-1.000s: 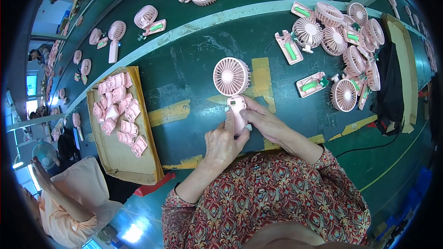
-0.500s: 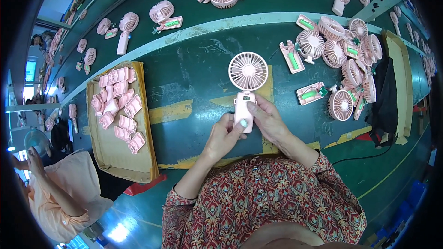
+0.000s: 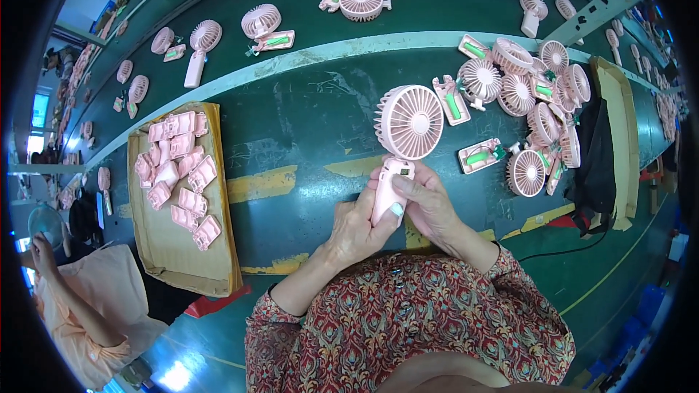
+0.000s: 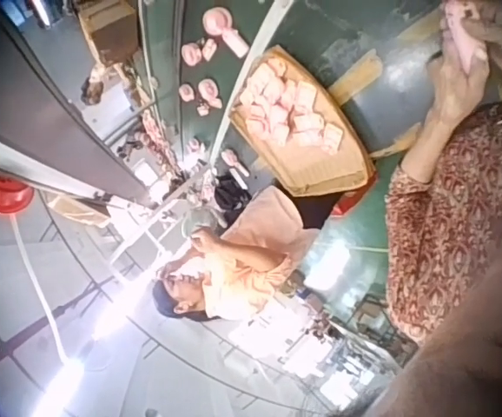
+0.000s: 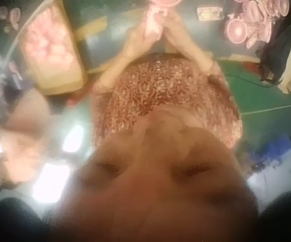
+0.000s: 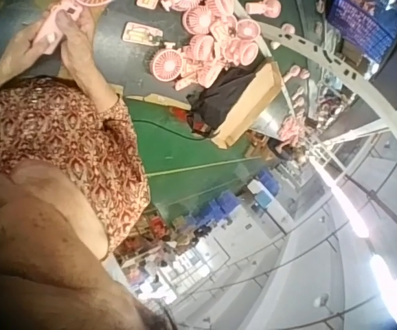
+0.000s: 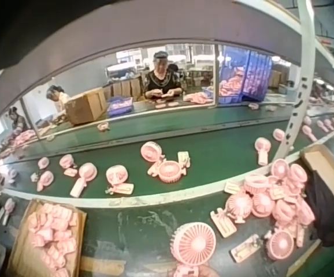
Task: The person assembles a pink handheld fan by inserting a circuit board and battery into the handle, fitting the back cover, and placing the completed fan onto the conveyor belt.
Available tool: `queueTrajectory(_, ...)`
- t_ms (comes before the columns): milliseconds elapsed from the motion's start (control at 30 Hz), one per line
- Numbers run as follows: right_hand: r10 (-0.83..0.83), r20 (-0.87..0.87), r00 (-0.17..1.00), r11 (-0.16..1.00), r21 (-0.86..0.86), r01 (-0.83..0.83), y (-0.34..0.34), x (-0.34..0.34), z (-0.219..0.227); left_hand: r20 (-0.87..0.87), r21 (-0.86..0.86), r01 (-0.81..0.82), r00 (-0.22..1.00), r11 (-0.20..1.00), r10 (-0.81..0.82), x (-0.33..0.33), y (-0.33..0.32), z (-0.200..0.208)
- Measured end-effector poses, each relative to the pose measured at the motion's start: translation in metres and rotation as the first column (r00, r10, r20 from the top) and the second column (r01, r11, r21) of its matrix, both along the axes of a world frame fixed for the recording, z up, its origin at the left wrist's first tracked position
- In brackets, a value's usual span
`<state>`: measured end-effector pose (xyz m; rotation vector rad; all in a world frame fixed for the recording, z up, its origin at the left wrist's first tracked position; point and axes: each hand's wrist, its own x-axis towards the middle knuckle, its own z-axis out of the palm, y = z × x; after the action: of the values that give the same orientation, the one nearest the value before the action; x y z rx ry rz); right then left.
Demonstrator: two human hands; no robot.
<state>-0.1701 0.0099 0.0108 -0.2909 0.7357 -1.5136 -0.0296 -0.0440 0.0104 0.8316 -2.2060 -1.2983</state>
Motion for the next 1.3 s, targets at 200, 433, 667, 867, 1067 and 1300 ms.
queueTrajectory(200, -0.024, -0.017, 1.000, 0.999, 0.032, 0.024, 0.000, 0.002, -0.011, -0.015, 0.026, -0.016, 1.000, 1.000, 0.017, 0.000, -0.004, -0.006)
queueTrajectory(433, -0.046, -0.011, 0.999, 0.997, 0.068, 0.047, 0.000, 0.002, -0.017, 0.036, -0.073, 0.023, 0.999, 0.997, -0.021, -0.004, -0.006, -0.004)
queueTrajectory(667, 0.069, 0.060, 0.996, 0.994, 0.082, -0.074, -0.018, -0.003, -0.027, 0.059, 0.325, -0.023, 0.998, 0.945, 0.004, -0.009, -0.018, -0.027)
queueTrajectory(867, -0.084, -0.388, 0.918, 0.989, 0.079, 0.124, -0.061, -0.073, -0.019, -0.047, 0.315, -0.117, 0.989, 0.942, 0.139, -0.023, -0.041, -0.057)
queueTrajectory(1067, 0.098, -0.991, 0.090, 0.843, 0.131, 0.523, -0.149, -0.243, -0.036, -0.076, 0.058, -0.134, 0.987, 0.989, 0.138, -0.029, -0.043, -0.069)
queueTrajectory(1300, 0.341, -0.877, -0.340, 0.673, -0.025, 0.739, -0.236, -0.305, -0.057, -0.051, 0.090, -0.143, 0.988, 0.986, 0.147, -0.026, -0.045, -0.066)
